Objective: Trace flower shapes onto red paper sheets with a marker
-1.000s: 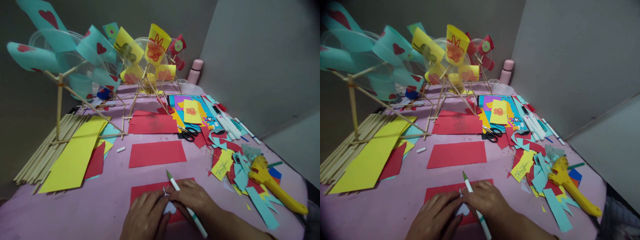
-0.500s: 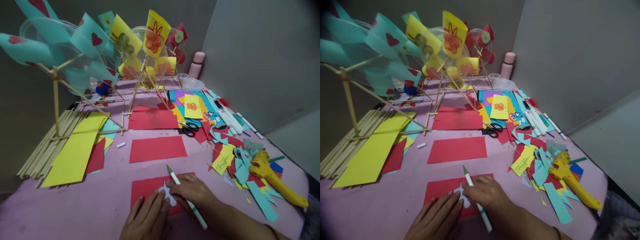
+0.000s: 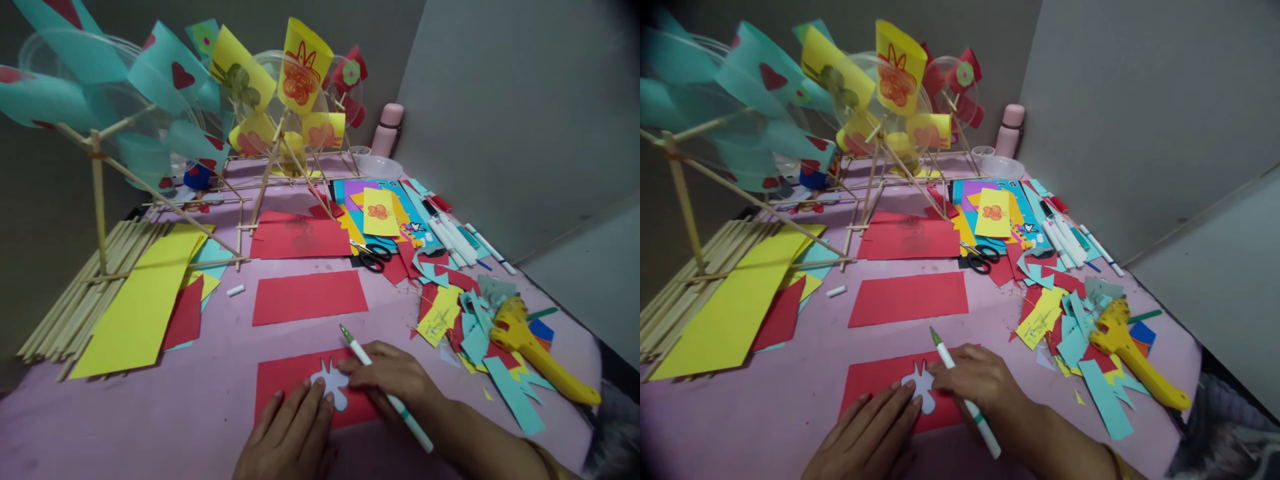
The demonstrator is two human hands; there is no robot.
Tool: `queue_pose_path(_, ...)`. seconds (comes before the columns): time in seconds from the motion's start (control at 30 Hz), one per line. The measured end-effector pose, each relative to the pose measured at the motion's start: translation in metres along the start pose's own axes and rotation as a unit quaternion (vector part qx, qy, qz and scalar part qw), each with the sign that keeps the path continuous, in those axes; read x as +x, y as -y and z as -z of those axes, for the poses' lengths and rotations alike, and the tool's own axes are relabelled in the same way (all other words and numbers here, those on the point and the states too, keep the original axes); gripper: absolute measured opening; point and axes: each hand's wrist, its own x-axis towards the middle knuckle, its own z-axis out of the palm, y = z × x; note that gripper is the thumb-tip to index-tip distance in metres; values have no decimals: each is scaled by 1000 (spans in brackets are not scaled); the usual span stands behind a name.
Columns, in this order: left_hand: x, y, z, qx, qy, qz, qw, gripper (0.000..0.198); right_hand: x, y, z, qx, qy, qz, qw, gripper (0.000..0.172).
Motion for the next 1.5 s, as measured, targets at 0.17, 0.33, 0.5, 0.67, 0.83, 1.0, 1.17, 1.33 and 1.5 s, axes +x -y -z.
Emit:
queue_pose_path(0.17, 5, -1, 3, -11, -2, 13, 1000, 31, -3, -1, -5, -87, 120, -3, 989, 23)
queue_pose_path(0.33, 6, 0, 5, -44, 14, 22, 999, 31, -5, -1, -8, -125, 118, -55, 984, 25)
queue_pose_path(0.5, 6, 1, 5, -50, 41, 24, 998, 30, -1, 5, -2, -89, 132, -37, 987, 30)
queue_pose_path(0.67, 17, 0, 9, -43, -6, 39, 998, 37, 10, 8, 0, -103, 249, -29, 962, 52)
queue_pose_path(0.83, 19, -1, 13, -38, -2, 33, 999, 42, 12, 6, -4, -131, 243, -55, 960, 47)
queue_pose_path(1.0, 18, -2, 12, -37, -1, 38, 999, 42, 8, 7, 1, -125, 177, -26, 976, 38)
queue_pose_path(1.17, 19, -2, 12, -38, 3, 40, 998, 44, 9, 11, 5, -103, 264, -27, 959, 41)
queue_pose_path(1.33, 16, -2, 11, -42, 11, 39, 998, 38, 8, 7, 2, -119, 220, -50, 967, 43)
queue_pose_path(1.5, 14, -1, 9, -39, 8, 38, 998, 38, 6, 10, 7, -97, 151, -2, 984, 31)
